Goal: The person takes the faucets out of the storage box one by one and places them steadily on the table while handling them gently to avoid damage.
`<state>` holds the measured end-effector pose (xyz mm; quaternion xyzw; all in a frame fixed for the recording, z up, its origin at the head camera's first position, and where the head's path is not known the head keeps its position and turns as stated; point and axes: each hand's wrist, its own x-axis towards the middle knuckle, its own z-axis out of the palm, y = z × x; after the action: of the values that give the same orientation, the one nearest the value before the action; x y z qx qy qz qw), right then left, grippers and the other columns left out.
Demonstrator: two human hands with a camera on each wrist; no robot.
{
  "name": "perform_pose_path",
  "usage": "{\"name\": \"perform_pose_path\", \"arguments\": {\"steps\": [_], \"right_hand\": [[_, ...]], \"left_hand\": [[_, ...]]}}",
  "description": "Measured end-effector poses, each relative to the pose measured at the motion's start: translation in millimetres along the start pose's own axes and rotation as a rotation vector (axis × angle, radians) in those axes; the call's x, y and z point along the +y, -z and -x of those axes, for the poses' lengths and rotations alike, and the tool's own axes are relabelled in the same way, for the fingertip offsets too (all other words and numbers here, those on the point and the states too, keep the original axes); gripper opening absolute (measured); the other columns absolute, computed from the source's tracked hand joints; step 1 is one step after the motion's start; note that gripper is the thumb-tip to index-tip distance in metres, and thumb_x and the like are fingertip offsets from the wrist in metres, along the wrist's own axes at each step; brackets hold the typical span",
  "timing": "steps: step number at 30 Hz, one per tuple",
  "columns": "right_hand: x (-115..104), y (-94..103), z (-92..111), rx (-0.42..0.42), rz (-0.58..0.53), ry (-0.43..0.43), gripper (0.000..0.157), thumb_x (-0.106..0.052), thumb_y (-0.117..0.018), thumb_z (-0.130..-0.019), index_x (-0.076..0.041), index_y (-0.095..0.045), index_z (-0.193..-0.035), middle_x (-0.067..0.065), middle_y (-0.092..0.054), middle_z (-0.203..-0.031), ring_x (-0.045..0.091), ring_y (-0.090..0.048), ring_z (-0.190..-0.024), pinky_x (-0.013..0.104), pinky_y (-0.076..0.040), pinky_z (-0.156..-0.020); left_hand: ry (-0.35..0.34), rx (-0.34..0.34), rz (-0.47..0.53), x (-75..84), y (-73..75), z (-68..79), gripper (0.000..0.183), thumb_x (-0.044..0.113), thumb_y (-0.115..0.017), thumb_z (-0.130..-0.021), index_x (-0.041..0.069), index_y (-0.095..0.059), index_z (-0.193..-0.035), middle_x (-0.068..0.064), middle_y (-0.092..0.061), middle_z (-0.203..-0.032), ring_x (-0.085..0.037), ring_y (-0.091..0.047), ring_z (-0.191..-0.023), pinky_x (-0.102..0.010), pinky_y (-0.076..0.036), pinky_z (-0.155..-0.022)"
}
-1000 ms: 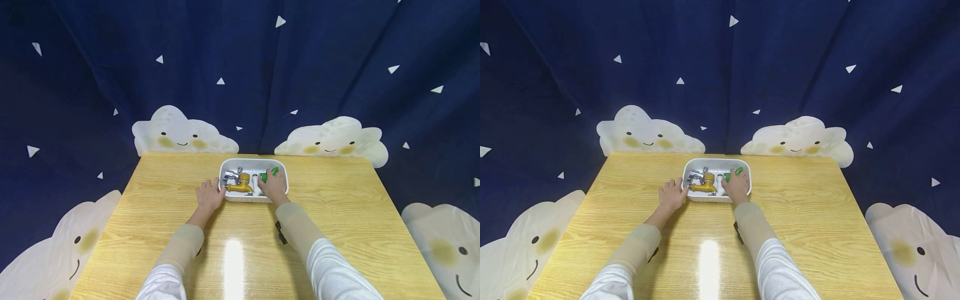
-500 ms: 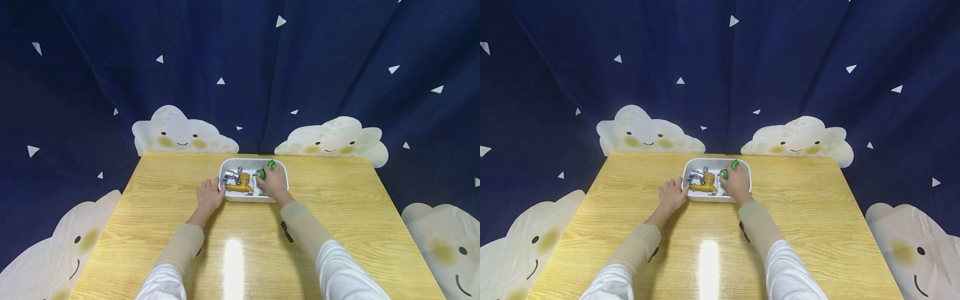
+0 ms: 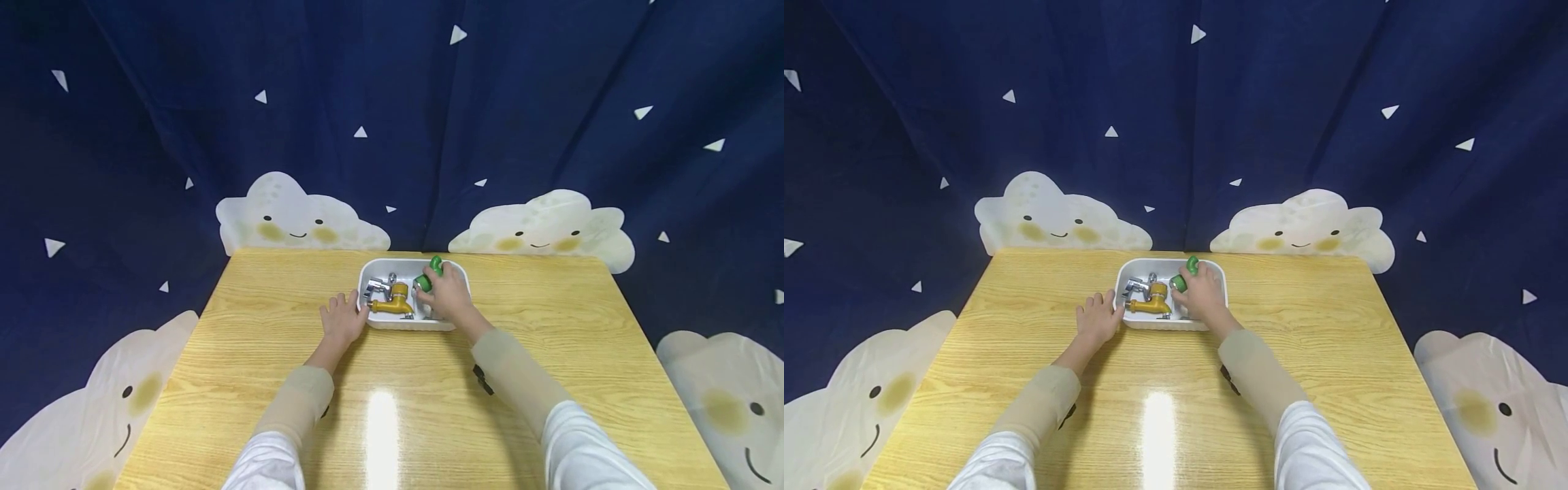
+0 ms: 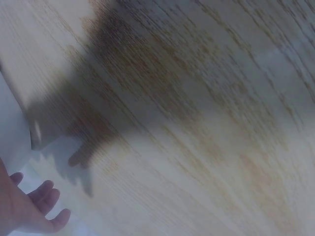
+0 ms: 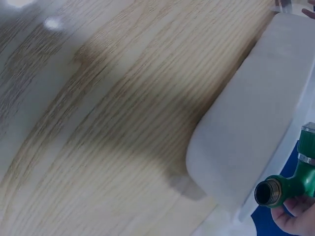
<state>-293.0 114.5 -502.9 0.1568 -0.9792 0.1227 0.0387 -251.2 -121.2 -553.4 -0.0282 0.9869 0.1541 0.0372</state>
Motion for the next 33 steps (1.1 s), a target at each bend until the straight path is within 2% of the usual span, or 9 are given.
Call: {"name": "perform_pose_path", "arguments": {"steps": [8,14,19,25,33], "right_hand": [[-1,10.5,9,0.04,0.009,0.103,0.051,-0.046,-0.057,-0.083,-0.017,-0.051,-0.124,0.028,-0.041,-0.119,0.04,-0.045,-0.106,0.051,-0.041,-0.088],[-5,17.6,18,0.089,0.011,0.189,0.048,-0.043,-0.059,-0.081,-0.015,-0.056,-0.12,0.025,-0.045,-0.111,0.036,-0.048,-0.096,0.049,-0.045,-0.079],[-11,22.9,28,0.078,0.006,0.224,0.048,-0.043,-0.059,-0.081,-0.016,-0.056,-0.12,0.024,-0.044,-0.113,0.033,-0.048,-0.094,0.047,-0.047,-0.071],[-16,22.2,42,0.064,0.01,0.257,0.049,-0.045,-0.059,-0.081,-0.019,-0.056,-0.122,0.024,-0.044,-0.118,0.033,-0.049,-0.096,0.045,-0.047,-0.068],[-16,14.0,60,0.112,0.003,0.348,0.048,-0.044,-0.06,-0.079,-0.016,-0.058,-0.119,0.023,-0.048,-0.113,0.031,-0.052,-0.092,0.042,-0.049,-0.065]], "left_hand": [[-0.001,0.009,-0.017,-1.4,-1.0,-1.4,0.058,0.045,-0.031,-0.09,0.018,-0.033,-0.141,-0.018,-0.042,-0.13,-0.035,-0.036,-0.119,-0.056,-0.026,-0.095],[0.001,0.006,-0.024,-1.4,-1.1,-2.1,0.058,0.046,-0.031,-0.091,0.018,-0.033,-0.141,-0.018,-0.042,-0.129,-0.035,-0.036,-0.118,-0.056,-0.026,-0.095],[0.0,0.008,-0.023,-1.1,-0.4,-2.1,0.057,0.046,-0.031,-0.091,0.018,-0.033,-0.141,-0.018,-0.042,-0.129,-0.034,-0.037,-0.118,-0.055,-0.026,-0.095],[-0.004,0.012,-0.021,-0.5,-0.3,-1.5,0.056,0.044,-0.032,-0.09,0.018,-0.034,-0.14,-0.018,-0.043,-0.128,-0.034,-0.037,-0.117,-0.055,-0.027,-0.093],[-0.005,0.016,-0.028,0.1,-1.6,-0.8,0.055,0.044,-0.032,-0.09,0.017,-0.035,-0.138,-0.018,-0.044,-0.125,-0.034,-0.039,-0.115,-0.054,-0.028,-0.092]]}}
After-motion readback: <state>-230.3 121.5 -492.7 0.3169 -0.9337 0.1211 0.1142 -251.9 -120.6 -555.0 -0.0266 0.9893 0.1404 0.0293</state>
